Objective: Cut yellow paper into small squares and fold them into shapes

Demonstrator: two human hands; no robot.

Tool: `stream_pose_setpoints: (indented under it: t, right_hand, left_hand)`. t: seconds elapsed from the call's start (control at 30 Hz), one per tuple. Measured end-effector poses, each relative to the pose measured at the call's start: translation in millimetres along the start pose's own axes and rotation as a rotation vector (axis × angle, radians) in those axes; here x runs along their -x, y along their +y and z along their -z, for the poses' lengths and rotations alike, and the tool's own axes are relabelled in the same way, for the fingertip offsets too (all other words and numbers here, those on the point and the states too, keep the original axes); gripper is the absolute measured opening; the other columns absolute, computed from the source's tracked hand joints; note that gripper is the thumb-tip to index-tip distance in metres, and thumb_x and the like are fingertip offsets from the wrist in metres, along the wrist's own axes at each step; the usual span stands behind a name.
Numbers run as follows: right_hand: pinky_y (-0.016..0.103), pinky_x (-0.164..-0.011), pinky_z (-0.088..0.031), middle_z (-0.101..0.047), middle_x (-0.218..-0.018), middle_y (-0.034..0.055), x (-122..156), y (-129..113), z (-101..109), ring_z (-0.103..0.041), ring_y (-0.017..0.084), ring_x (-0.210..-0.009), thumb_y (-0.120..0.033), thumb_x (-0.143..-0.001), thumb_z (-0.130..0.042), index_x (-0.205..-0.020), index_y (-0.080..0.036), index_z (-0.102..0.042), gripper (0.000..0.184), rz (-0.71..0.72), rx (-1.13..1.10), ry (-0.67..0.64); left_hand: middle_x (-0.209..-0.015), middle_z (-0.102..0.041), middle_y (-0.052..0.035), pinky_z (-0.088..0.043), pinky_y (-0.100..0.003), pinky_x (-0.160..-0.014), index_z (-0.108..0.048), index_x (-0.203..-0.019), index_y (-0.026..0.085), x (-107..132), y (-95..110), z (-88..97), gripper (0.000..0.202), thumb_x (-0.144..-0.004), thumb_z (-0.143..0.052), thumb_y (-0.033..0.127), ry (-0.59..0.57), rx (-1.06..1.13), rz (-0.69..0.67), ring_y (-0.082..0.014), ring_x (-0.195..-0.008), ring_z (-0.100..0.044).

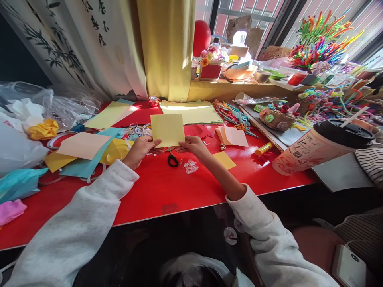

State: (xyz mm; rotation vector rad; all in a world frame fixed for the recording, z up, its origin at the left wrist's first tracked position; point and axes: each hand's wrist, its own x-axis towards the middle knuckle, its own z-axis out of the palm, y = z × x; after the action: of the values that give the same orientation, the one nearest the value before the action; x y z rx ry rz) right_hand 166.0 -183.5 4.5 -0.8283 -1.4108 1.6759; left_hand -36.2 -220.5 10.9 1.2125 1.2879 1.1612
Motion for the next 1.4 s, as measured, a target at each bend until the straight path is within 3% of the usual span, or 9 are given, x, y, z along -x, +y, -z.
stream_pose_setpoints:
  t: [0.23, 0.33, 0.53, 0.7, 0.83, 0.93, 1.07, 1.23, 1.4]
  right_hand:
    - [0.022, -0.062, -0.057, -0.064, -0.062, 0.0018, -0.2, 1.3, -1.7, -0.065, 0.011, -0.057, -0.014, -0.080, -0.062, -0.073, -0.013, -0.053, 0.011, 0.031, 0.021, 0.021]
    - [0.020, -0.059, -0.056, -0.064, -0.061, 0.0013, -1.1, 2.0, -0.4, -0.065, 0.011, -0.057, -0.015, -0.079, -0.062, -0.075, -0.012, -0.056, 0.008, 0.027, 0.051, 0.024]
    - [0.019, -0.058, -0.055, -0.066, -0.065, 0.0024, -0.7, 1.0, 0.8, -0.063, 0.009, -0.056, -0.025, -0.076, -0.066, -0.078, -0.013, -0.057, 0.016, 0.053, 0.031, -0.011]
    - [0.021, -0.055, -0.054, -0.066, -0.089, 0.0042, 6.3, -1.1, -13.8, -0.064, 0.011, -0.066, -0.038, -0.072, -0.068, -0.092, -0.016, -0.056, 0.032, 0.111, -0.054, -0.198]
    - [0.020, -0.046, -0.050, -0.064, -0.072, 0.0047, 8.6, 7.2, -28.1, -0.061, 0.011, -0.055, -0.045, -0.069, -0.068, -0.078, -0.012, -0.059, 0.035, -0.015, 0.105, -0.242]
    - [0.020, -0.044, -0.046, -0.062, -0.060, 0.0026, 6.9, 14.0, -30.1, -0.057, 0.009, -0.046, -0.046, -0.073, -0.063, -0.070, -0.012, -0.057, 0.035, -0.026, 0.124, -0.211]
    - [0.019, -0.041, -0.042, -0.061, -0.055, 0.0011, 8.0, 12.0, -27.3, -0.055, 0.009, -0.042, -0.045, -0.074, -0.063, -0.072, -0.011, -0.059, 0.034, 0.011, 0.132, -0.236]
    - [0.018, -0.038, -0.035, -0.054, -0.046, -0.0023, 12.5, 3.7, -28.3, -0.047, 0.007, -0.037, -0.044, -0.075, -0.062, -0.074, -0.011, -0.060, 0.033, 0.046, 0.148, -0.243]
    - [0.018, -0.037, -0.031, -0.048, -0.041, -0.0055, 14.4, 1.7, -28.3, -0.039, 0.005, -0.035, -0.044, -0.076, -0.061, -0.078, -0.010, -0.062, 0.034, 0.061, 0.214, -0.230]
  left_hand:
    - [-0.061, -0.068, -0.0080, -0.054, -0.023, -0.055, -0.064, -0.088, 0.009, 2.8, 3.0, 0.7, 0.035, -0.070, -0.069, 0.038, -0.028, -0.060, 0.029, -0.0169, -0.056, -0.066]
    - [-0.071, -0.070, -0.0081, -0.054, -0.024, -0.057, -0.066, -0.089, 0.010, 0.5, 1.3, 3.0, 0.036, -0.068, -0.072, 0.038, -0.043, -0.067, 0.044, -0.0167, -0.060, -0.066]
    - [-0.080, -0.071, -0.0058, -0.053, -0.025, -0.062, -0.069, -0.084, 0.011, -3.2, -2.9, 4.5, 0.033, -0.061, -0.076, 0.033, 0.120, 0.077, -0.055, -0.0161, -0.066, -0.065]
    - [-0.085, -0.070, -0.0052, -0.050, -0.024, -0.061, -0.068, -0.081, 0.013, 0.4, -3.2, -5.9, 0.032, -0.057, -0.078, 0.032, 0.213, 0.256, -0.043, -0.0149, -0.072, -0.063]
    - [-0.089, -0.070, -0.0056, -0.048, -0.024, -0.066, -0.069, -0.079, 0.015, 8.7, -3.2, -22.1, 0.030, -0.059, -0.077, 0.036, 0.093, 0.294, -0.056, -0.0168, -0.084, -0.062]
    - [-0.086, -0.070, -0.0061, -0.047, -0.024, -0.064, -0.070, -0.075, 0.014, 14.2, -2.1, -29.3, 0.027, -0.061, -0.076, 0.037, 0.050, 0.258, -0.053, -0.0165, -0.080, -0.062]
    - [-0.080, -0.070, -0.0049, -0.046, -0.024, -0.063, -0.071, -0.071, 0.014, 16.5, 3.6, -29.2, 0.023, -0.062, -0.076, 0.035, 0.071, 0.229, -0.069, -0.0138, -0.070, -0.060]
    - [-0.081, -0.070, -0.0059, -0.048, -0.026, -0.071, -0.071, -0.074, 0.013, 17.2, 9.5, -28.8, 0.026, -0.063, -0.075, 0.036, 0.086, 0.239, -0.131, -0.0170, -0.076, -0.063]
    - [-0.071, -0.069, -0.0040, -0.050, -0.026, -0.069, -0.069, -0.065, 0.013, 16.1, 9.2, -27.8, 0.021, -0.062, -0.076, 0.033, 0.127, 0.226, -0.137, -0.0164, -0.071, -0.064]
